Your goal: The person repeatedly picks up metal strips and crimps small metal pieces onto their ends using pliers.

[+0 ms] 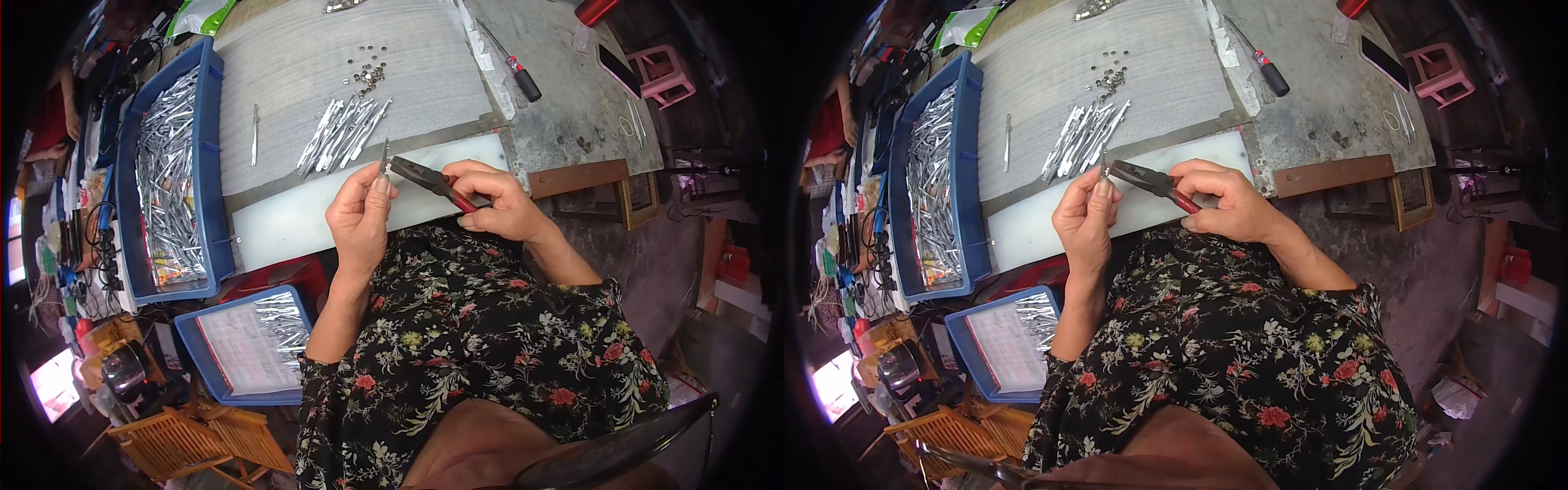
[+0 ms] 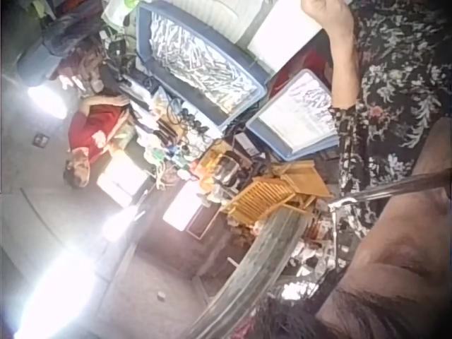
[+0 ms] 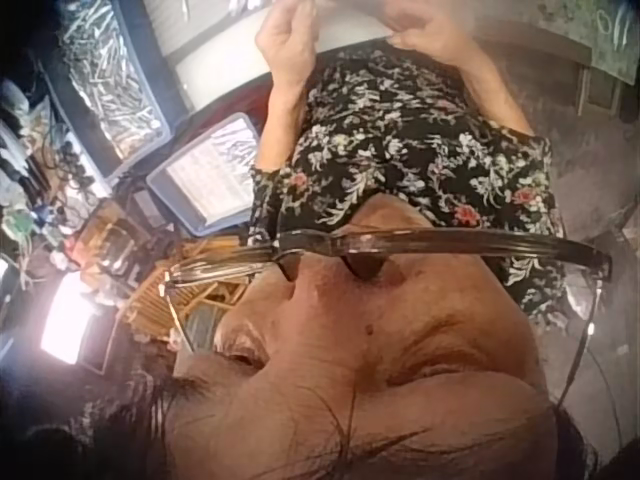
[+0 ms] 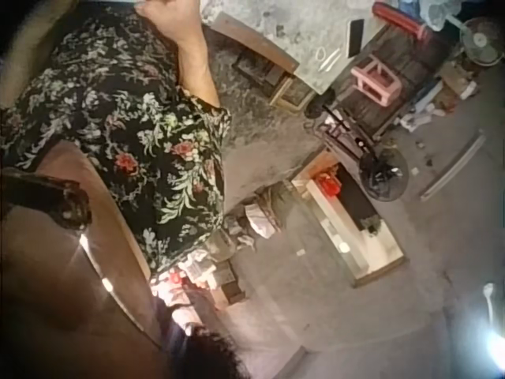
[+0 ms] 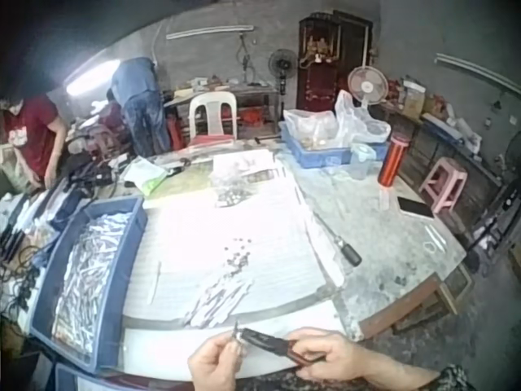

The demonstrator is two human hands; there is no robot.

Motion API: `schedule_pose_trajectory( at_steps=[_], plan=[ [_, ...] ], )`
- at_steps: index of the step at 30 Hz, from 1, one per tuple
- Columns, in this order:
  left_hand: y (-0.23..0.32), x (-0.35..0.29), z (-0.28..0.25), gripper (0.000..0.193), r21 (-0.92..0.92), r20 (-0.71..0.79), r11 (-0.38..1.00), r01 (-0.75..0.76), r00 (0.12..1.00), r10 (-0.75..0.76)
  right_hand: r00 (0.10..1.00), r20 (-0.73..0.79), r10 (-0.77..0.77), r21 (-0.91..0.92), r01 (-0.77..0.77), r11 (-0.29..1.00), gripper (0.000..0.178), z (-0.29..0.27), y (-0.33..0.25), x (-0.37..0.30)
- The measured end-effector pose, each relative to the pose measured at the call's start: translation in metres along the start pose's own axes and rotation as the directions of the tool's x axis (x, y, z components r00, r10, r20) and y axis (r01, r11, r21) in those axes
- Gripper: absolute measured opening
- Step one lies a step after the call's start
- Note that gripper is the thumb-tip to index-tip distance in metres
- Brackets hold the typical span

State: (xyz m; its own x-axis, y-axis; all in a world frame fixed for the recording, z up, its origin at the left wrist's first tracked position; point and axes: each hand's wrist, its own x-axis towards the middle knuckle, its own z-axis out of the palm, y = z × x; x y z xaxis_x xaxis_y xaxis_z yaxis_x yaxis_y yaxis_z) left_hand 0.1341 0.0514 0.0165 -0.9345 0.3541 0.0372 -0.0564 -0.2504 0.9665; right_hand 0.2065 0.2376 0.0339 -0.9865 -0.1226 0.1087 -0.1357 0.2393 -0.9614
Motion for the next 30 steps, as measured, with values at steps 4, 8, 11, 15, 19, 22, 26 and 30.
schedule_pose_trajectory(
  at_steps=[4,8,11,15,19,22,26,30],
  plan=[
    [0.0011,0.001,0.0005,0.021,0.018,0.012,0.999,0.03,0.999,-0.03,1.0,-0.012,0.016,-0.007,-0.017,1.0,0.021,0.0013,0.0004,-0.0024],
    [0.0003,0.0006,-0.0001,0.022,0.026,0.033,0.999,0.044,0.998,-0.045,1.0,-0.013,0.007,-0.022,-0.007,1.0,0.021,0.0021,-0.0009,-0.0019],
    [0.0006,0.0002,0.0001,0.021,0.015,0.039,0.998,0.065,0.997,-0.066,1.0,-0.013,0.017,-0.029,-0.018,0.999,0.02,0.0017,-0.0011,-0.0027],
    [0.0002,-0.0004,-0.0002,0.02,0.002,0.039,0.996,0.084,0.996,-0.084,1.0,-0.014,0.014,-0.053,-0.015,0.998,0.02,0.0024,-0.002,-0.0026],
    [-0.0019,-0.0011,-0.0002,0.022,0.008,0.029,0.998,0.066,0.997,-0.066,0.999,-0.027,-0.024,-0.122,0.021,0.992,0.02,0.0046,0.0004,-0.0025],
    [-0.0006,-0.0016,0.0004,0.019,0.008,0.032,0.997,0.074,0.997,-0.075,0.998,-0.019,-0.055,-0.147,0.051,0.988,0.019,0.0042,0.0022,-0.0027],
    [-0.0024,-0.002,0.0012,0.019,0.128,0.007,0.992,0.002,1.0,-0.003,0.997,-0.003,-0.081,-0.18,0.079,0.98,0.018,0.0033,0.0013,-0.0022],
    [-0.0084,-0.0051,-0.0011,0.019,0.218,-0.013,0.974,-0.067,0.997,0.071,0.999,0.053,0.011,-0.121,-0.005,0.993,0.017,0.0004,-0.0044,-0.0004]
  ],
)
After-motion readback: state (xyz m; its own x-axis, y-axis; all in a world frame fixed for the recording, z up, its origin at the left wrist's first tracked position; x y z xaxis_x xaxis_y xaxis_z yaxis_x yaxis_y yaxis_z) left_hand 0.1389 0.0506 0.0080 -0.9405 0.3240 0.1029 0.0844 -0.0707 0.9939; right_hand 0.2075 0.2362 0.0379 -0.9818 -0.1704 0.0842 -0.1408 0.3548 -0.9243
